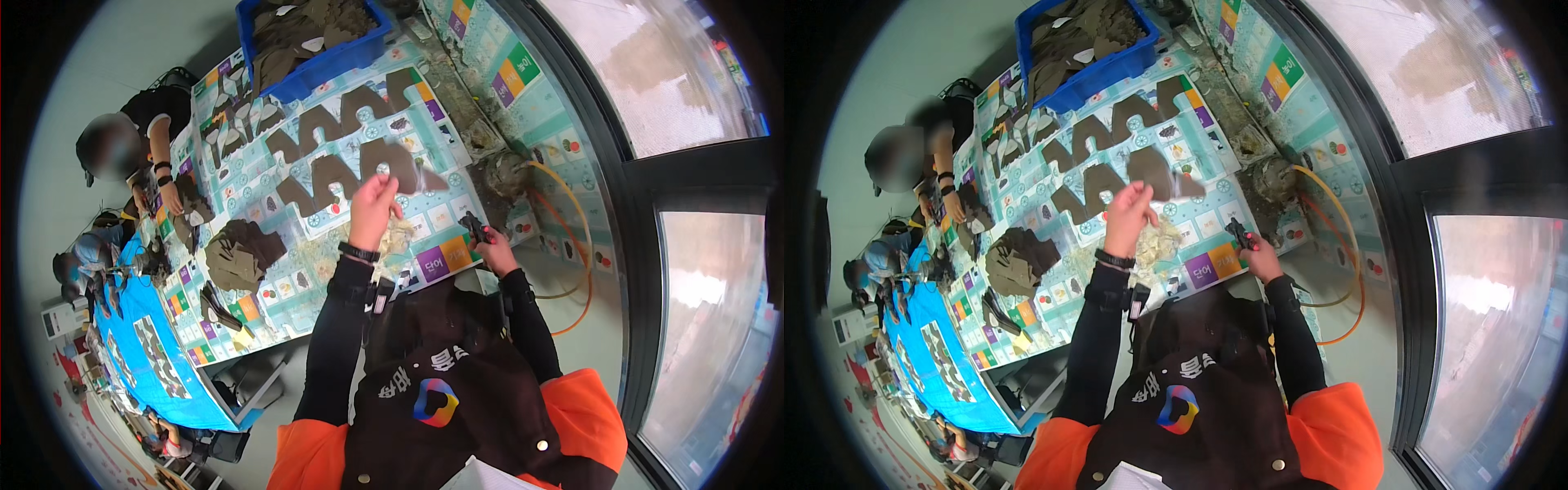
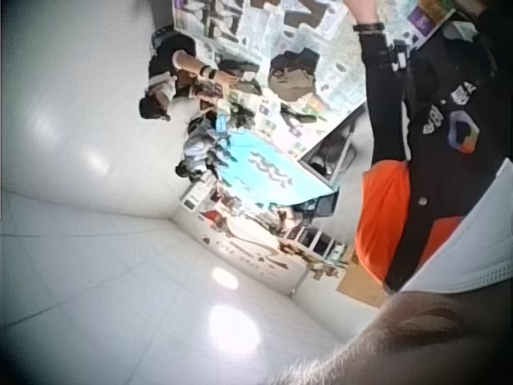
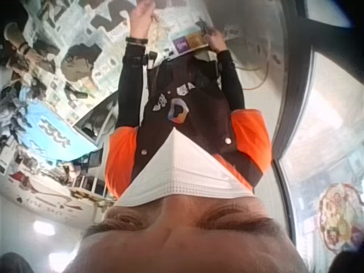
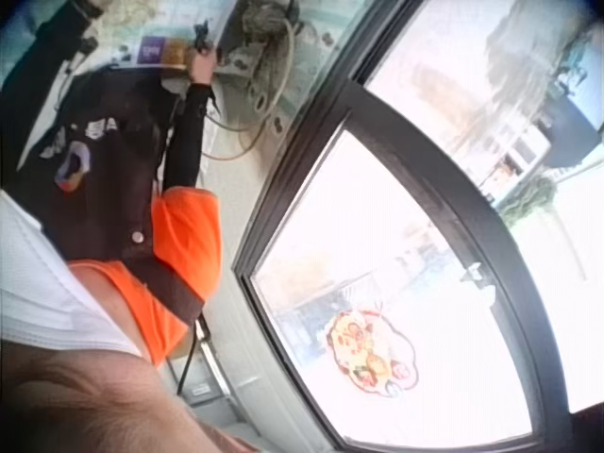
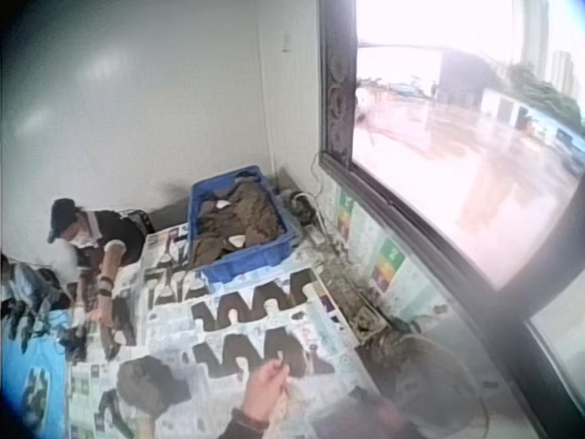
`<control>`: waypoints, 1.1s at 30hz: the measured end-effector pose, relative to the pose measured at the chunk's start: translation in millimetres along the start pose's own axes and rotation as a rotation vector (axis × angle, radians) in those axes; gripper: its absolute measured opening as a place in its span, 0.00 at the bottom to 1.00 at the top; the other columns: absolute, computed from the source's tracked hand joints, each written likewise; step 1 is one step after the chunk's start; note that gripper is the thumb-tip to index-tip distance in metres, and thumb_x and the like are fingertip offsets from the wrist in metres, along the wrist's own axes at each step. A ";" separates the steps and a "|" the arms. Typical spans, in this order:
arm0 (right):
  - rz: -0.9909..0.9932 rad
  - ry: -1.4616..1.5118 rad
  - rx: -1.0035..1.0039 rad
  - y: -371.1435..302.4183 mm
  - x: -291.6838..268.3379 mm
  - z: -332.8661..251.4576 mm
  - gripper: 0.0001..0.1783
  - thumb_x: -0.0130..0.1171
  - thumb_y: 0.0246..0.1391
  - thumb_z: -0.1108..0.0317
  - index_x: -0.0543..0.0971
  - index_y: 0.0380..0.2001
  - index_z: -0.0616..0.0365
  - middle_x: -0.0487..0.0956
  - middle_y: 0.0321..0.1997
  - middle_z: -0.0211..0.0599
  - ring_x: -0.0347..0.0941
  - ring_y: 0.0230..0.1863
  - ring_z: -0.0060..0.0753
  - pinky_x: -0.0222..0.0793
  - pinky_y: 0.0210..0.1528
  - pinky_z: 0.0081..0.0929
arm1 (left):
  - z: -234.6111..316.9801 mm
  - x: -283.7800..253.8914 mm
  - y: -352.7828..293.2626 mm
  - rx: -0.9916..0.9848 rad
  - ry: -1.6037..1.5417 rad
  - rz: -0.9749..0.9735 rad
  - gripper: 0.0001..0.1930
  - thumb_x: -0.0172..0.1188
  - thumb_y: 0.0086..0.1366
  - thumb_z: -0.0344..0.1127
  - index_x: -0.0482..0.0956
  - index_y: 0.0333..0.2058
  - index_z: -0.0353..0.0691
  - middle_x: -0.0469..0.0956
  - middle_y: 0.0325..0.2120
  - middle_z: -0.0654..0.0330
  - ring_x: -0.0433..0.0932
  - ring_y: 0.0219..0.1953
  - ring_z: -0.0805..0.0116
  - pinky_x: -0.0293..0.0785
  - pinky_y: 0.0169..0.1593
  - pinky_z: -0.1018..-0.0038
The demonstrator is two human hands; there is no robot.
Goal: Assembling shoe upper components and using an air nozzle to clean or position them.
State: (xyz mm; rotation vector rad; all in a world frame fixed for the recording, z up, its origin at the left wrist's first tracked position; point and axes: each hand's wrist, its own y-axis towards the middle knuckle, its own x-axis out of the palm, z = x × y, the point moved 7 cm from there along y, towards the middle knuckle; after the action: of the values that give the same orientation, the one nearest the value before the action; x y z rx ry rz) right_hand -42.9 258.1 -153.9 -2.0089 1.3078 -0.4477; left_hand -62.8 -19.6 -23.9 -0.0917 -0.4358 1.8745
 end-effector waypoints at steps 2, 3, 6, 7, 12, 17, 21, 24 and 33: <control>0.048 -0.174 -0.181 -0.5 -0.4 7.6 0.20 0.53 0.38 0.68 0.70 0.39 0.62 0.76 0.32 0.45 0.72 0.36 0.40 0.65 0.37 0.28 | 17.1 4.7 21.3 0.040 -0.045 0.009 0.09 0.51 0.59 0.34 0.70 0.31 0.33 0.71 0.19 0.65 0.69 0.12 0.77 0.57 0.15 0.83; 0.035 -0.199 -0.178 -4.7 -15.9 6.5 0.20 0.53 0.38 0.68 0.70 0.39 0.62 0.76 0.32 0.45 0.72 0.36 0.40 0.65 0.37 0.28 | 12.1 17.2 31.6 0.038 -0.064 0.029 0.09 0.51 0.59 0.34 0.70 0.31 0.33 0.71 0.19 0.65 0.69 0.12 0.77 0.57 0.15 0.83; 0.141 -0.407 -0.208 -17.1 -16.5 -7.1 0.20 0.54 0.38 0.68 0.69 0.39 0.63 0.74 0.31 0.48 0.71 0.35 0.43 0.64 0.38 0.29 | -23.4 14.9 76.3 0.004 -0.120 0.096 0.11 0.51 0.59 0.37 0.68 0.36 0.35 0.68 0.17 0.67 0.68 0.11 0.78 0.51 0.13 0.85; 0.176 -0.445 -0.221 -22.4 -17.3 -11.0 0.18 0.53 0.38 0.68 0.69 0.37 0.62 0.74 0.29 0.46 0.71 0.34 0.43 0.64 0.36 0.30 | -43.9 13.2 88.7 0.003 -0.125 0.100 0.11 0.51 0.59 0.37 0.68 0.36 0.35 0.68 0.17 0.67 0.68 0.11 0.78 0.51 0.13 0.85; 0.198 -0.530 -0.199 -30.3 -8.3 -9.1 0.15 0.53 0.38 0.68 0.70 0.34 0.59 0.73 0.27 0.47 0.70 0.33 0.49 0.65 0.35 0.33 | -163.9 -16.5 115.1 -0.355 0.068 0.147 0.15 0.45 0.59 0.37 0.67 0.39 0.31 0.78 0.26 0.54 0.71 0.12 0.72 0.60 0.13 0.79; 0.186 -0.574 -0.196 -26.2 3.0 -11.8 0.14 0.51 0.39 0.69 0.69 0.34 0.60 0.74 0.27 0.47 0.70 0.33 0.50 0.65 0.34 0.34 | -171.0 -35.7 91.6 -0.379 0.208 0.098 0.15 0.47 0.58 0.37 0.69 0.38 0.31 0.78 0.25 0.55 0.71 0.12 0.71 0.66 0.17 0.78; 0.183 -0.753 -0.284 -10.2 21.5 -20.3 0.19 0.50 0.40 0.69 0.66 0.39 0.62 0.72 0.33 0.49 0.67 0.38 0.52 0.64 0.39 0.37 | -136.1 -127.9 43.1 0.099 1.016 0.453 0.14 0.54 0.50 0.34 0.71 0.35 0.32 0.76 0.26 0.54 0.74 0.26 0.60 0.70 0.32 0.68; 0.256 -0.911 -0.361 -9.9 26.5 -33.6 0.24 0.52 0.38 0.70 0.63 0.43 0.63 0.68 0.39 0.49 0.63 0.43 0.51 0.62 0.44 0.38 | -131.6 -192.2 -7.1 -0.142 1.010 0.825 0.15 0.57 0.47 0.33 0.70 0.34 0.32 0.72 0.33 0.49 0.71 0.37 0.53 0.66 0.41 0.64; 0.461 -1.075 -0.477 -0.1 34.4 -38.7 0.35 0.61 0.30 0.71 0.58 0.45 0.64 0.61 0.42 0.50 0.56 0.49 0.53 0.59 0.48 0.41 | -157.3 -238.8 -7.6 -0.310 1.057 0.673 0.21 0.55 0.47 0.37 0.68 0.39 0.29 0.69 0.37 0.45 0.63 0.45 0.48 0.59 0.49 0.63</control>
State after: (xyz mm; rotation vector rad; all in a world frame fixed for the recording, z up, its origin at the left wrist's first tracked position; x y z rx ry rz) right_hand -51.7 213.3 -129.4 -1.7217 1.1111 1.1047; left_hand 69.7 -199.1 -203.0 -1.5072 0.0784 2.0556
